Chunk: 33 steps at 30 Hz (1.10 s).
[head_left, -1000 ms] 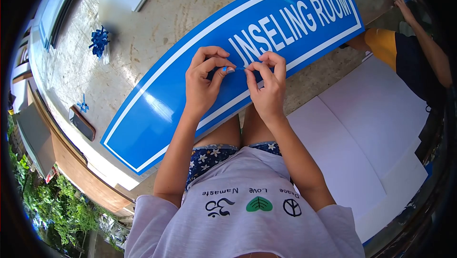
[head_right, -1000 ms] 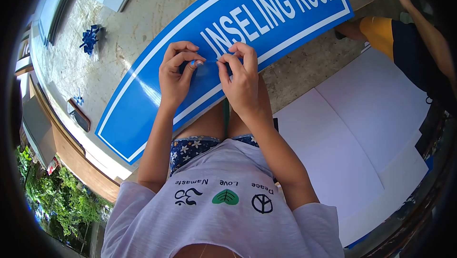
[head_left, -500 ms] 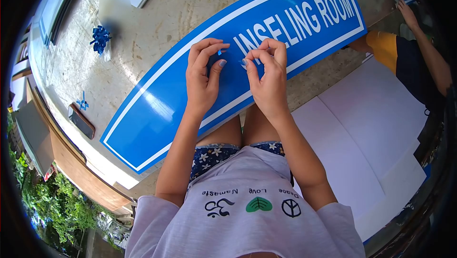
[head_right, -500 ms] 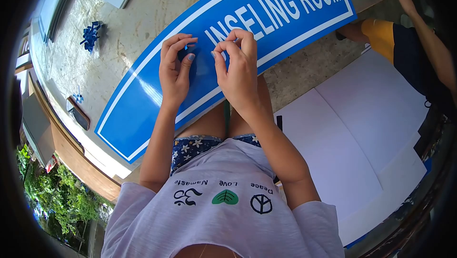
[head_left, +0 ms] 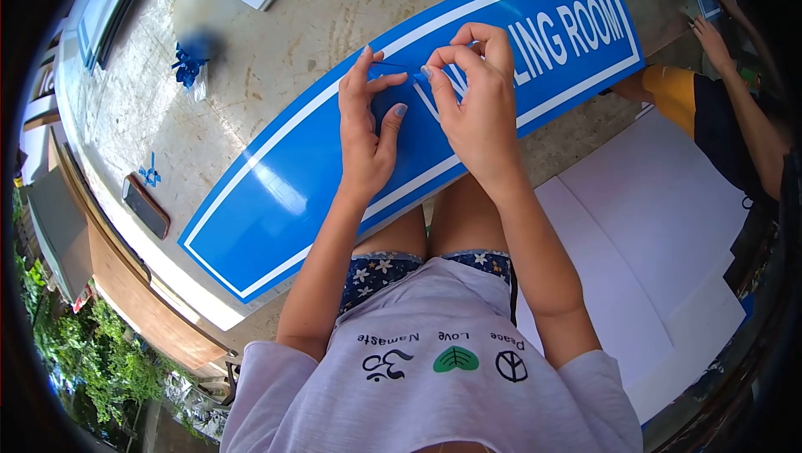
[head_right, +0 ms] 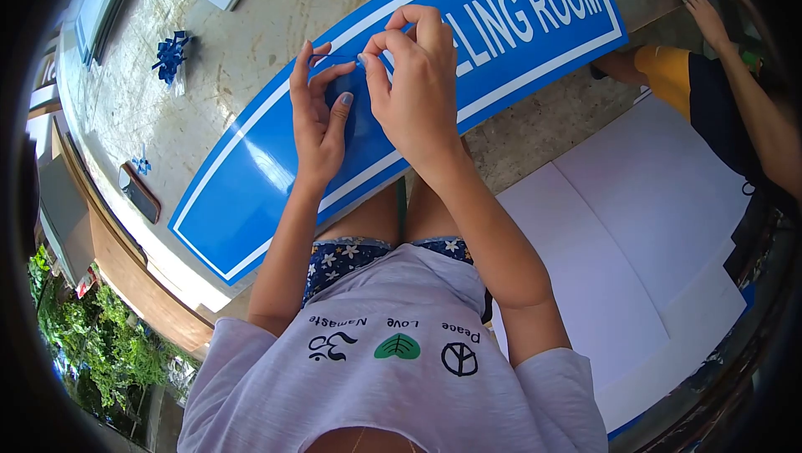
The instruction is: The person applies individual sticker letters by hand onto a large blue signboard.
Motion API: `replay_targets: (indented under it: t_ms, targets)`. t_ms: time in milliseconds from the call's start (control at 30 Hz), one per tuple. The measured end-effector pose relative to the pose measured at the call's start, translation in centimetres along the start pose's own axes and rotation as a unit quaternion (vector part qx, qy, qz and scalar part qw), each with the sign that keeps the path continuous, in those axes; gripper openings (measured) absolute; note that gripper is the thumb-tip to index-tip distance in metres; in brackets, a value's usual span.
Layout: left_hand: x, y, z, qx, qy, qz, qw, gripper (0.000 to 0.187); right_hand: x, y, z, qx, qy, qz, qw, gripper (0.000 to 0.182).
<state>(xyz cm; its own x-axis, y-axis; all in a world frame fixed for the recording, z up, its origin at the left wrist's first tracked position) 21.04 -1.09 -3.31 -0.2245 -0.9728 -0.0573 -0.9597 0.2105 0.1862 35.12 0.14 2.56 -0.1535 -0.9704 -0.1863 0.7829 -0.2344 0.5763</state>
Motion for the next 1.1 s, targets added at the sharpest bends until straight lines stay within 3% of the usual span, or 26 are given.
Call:
replay_targets:
  t_ms: [67,133,333,467,500,533,600,633,667,767,800,867,1000,1100]
  targets:
    - [0.1,-0.1,-0.3,0.002,-0.011,-0.006,1.000,0.076,-0.1,0.0,0.2,0.004,0.004,-0.002,1.000,0.007]
    - [0.1,0.2,-0.2,0.096,0.012,-0.046,0.994,0.077,-0.2,0.2,0.6,0.008,0.010,-0.005,1.000,0.007]
    - [0.2,0.2,0.2,0.065,0.012,-0.030,0.997,0.072,-0.1,1.4,0.4,-0.082,-0.060,-0.025,0.994,0.007]
    - [0.2,0.6,0.3,0.055,0.009,-0.054,0.997,0.052,-0.6,3.6,2.8,-0.059,-0.035,-0.028,0.997,0.010]
    - [0.2,0.7,0.2,0.102,0.005,-0.080,0.992,0.032,-0.3,4.1,3.3,-0.079,-0.045,-0.018,0.996,0.012]
    - [0.1,0.9,-0.4,0.100,-0.008,-0.081,0.992,0.032,0.1,4.6,3.9,-0.081,-0.034,-0.025,0.996,0.012]
    - [0.7,1.1,-1.9,0.085,-0.007,-0.058,0.995,0.017,1.3,5.0,4.1,-0.187,-0.086,-0.012,0.978,0.013]
    - [1.0,1.2,-3.3,0.149,0.012,-0.072,0.986,0.012,2.0,5.3,4.5,-0.211,-0.092,-0.009,0.973,0.013]
    - [1.4,1.5,-5.4,0.150,0.002,-0.071,0.986,0.012,2.8,5.8,5.1,-0.211,-0.083,-0.014,0.974,0.013]
    - [2.8,1.1,-8.2,0.285,0.116,-0.031,0.951,0.020,5.3,6.1,6.0,-0.278,-0.088,-0.007,0.957,0.011]
    - [3.1,1.3,-9.0,0.283,0.105,-0.031,0.953,0.020,6.0,6.2,6.5,-0.281,-0.077,-0.009,0.957,0.011]
    - [4.3,1.1,-8.9,0.332,0.206,-0.018,0.920,0.020,7.6,5.9,7.2,-0.335,-0.099,-0.004,0.937,0.012]
    - [5.6,2.4,-10.1,0.288,0.172,0.029,0.941,0.019,10.2,5.4,8.6,-0.369,-0.123,0.004,0.921,0.015]
    - [6.0,4.3,-10.6,0.244,0.153,0.013,0.958,0.016,11.8,5.1,9.0,-0.382,-0.117,0.002,0.917,0.028]
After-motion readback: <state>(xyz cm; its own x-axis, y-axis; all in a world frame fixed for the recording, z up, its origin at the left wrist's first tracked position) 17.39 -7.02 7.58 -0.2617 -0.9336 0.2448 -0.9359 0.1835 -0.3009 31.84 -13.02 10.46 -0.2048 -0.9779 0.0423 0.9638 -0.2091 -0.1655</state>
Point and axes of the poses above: each hand's wrist, its own x-axis away from the middle knuckle, its own y-axis out of the back of the hand, z = x × y, the point moved 7 cm from there along -x, towards the middle knuckle, and after that the axes turned 3 degrees about -x, right-handed, at the moved point
